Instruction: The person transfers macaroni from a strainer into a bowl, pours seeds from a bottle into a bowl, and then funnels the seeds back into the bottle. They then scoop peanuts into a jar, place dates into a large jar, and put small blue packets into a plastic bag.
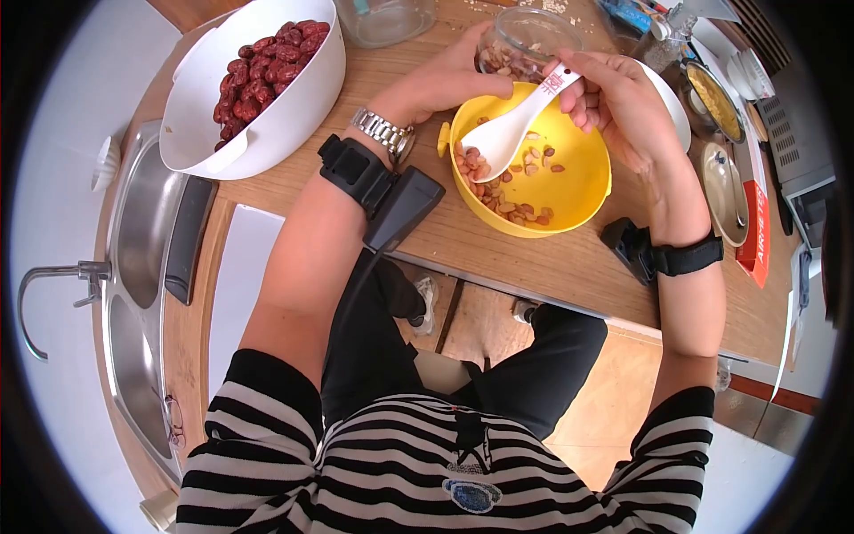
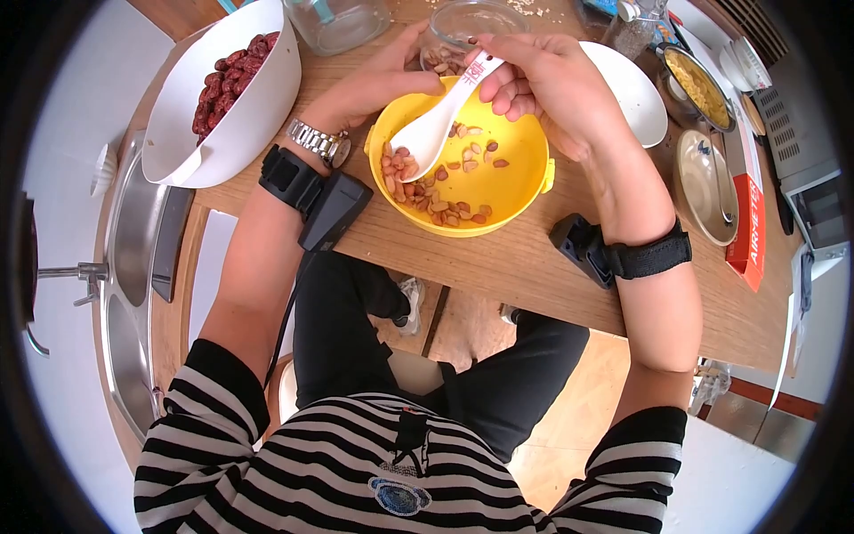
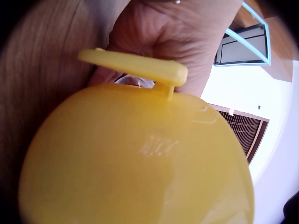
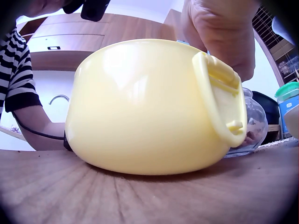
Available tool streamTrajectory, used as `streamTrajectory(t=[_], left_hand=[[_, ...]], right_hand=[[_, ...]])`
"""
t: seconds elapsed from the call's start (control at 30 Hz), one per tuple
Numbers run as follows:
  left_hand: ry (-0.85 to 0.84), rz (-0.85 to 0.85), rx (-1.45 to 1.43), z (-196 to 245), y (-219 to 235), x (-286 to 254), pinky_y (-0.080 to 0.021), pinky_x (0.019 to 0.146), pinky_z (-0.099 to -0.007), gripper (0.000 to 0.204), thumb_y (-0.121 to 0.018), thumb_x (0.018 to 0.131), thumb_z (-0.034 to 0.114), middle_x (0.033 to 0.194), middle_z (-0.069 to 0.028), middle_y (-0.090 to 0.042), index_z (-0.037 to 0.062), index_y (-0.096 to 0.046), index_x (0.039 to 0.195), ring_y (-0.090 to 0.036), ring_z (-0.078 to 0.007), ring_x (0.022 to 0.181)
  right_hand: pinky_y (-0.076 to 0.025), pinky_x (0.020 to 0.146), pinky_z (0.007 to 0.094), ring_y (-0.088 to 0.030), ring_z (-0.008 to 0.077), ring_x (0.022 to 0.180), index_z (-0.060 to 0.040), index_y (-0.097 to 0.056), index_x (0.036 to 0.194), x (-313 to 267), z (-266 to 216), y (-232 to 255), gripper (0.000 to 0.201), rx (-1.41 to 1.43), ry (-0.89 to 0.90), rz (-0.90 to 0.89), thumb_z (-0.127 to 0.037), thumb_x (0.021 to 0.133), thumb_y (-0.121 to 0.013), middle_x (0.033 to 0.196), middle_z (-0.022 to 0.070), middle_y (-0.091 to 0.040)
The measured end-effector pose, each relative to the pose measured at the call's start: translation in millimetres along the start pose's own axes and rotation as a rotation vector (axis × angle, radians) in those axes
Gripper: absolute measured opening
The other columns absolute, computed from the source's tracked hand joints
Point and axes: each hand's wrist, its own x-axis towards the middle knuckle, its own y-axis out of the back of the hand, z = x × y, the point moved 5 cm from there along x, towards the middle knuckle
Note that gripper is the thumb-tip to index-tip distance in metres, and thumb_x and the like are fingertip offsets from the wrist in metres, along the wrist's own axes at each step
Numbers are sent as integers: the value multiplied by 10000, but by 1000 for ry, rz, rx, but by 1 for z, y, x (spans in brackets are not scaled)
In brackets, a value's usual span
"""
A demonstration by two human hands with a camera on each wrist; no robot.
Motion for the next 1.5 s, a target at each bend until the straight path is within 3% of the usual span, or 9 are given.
streamTrajectory(t=[0.37,0.4,0.53,0.77,1.1,1.2,1.23,1.3,1.5], left_hand=[[-25,50,25,15,-1,-4,-390,845,-269,851,-697,613,200,1129,-179,-440,-10,-181,1256,-463,-187,1016],[100,57,7,8,0,-7,-396,844,-282,863,-688,611,217,1146,-193,-423,-12,-168,1260,-460,-206,1026],[-28,-6,26,3,-1,-1,-315,905,-270,765,-554,701,176,1225,-156,-340,18,-99,1296,-377,-189,1097],[45,15,70,9,-1,-4,-312,909,-270,802,-554,699,181,1236,-206,-310,-5,-51,1295,-365,-214,1116],[42,14,21,4,-1,-3,-307,917,-276,796,-560,694,186,1247,-208,-297,0,-70,1294,-341,-214,1136],[38,19,38,1,1,-2,-310,919,-282,782,-565,690,188,1245,-198,-306,6,-97,1290,-341,-212,1140],[59,29,62,0,1,-2,-314,919,-285,776,-567,688,188,1243,-193,-312,8,-110,1288,-342,-210,1141],[54,14,36,-3,1,0,-318,918,-286,776,-571,685,189,1243,-188,-315,8,-115,1286,-345,-209,1140],[18,3,-5,2,-1,0,-329,916,-290,763,-575,683,182,1233,-172,-334,6,-133,1280,-361,-201,1129]], right_hand=[[-334,363,118,-425,43,407,32,-563,834,4,-13,39,203,315,73,246,-154,822,-482,529,10,-516],[-351,372,114,-430,44,418,41,-552,862,4,-16,44,199,356,116,255,-141,820,-481,548,17,-523],[-435,454,135,-507,71,516,51,-519,923,7,-19,78,205,480,276,247,-123,828,-465,636,65,-563],[-423,506,164,-513,86,517,24,-553,903,-9,-41,55,213,161,455,623,-160,832,-472,657,70,-576],[-388,433,161,-477,68,473,-13,-564,783,-27,-68,34,224,-181,758,602,-183,858,-439,584,31,-538],[-383,430,159,-471,69,463,-16,-563,781,-30,-71,32,237,-213,786,379,-198,861,-434,579,27,-536],[-383,430,159,-471,69,463,-16,-563,781,-29,-70,36,237,-213,786,379,-198,861,-434,579,27,-536],[-337,438,152,-444,41,481,2,-589,835,-17,-59,33,228,-272,390,276,-190,831,-465,590,21,-531],[-237,355,150,-359,14,404,-16,-591,743,-13,-41,11,242,-557,305,170,-201,830,-463,505,-29,-459]])
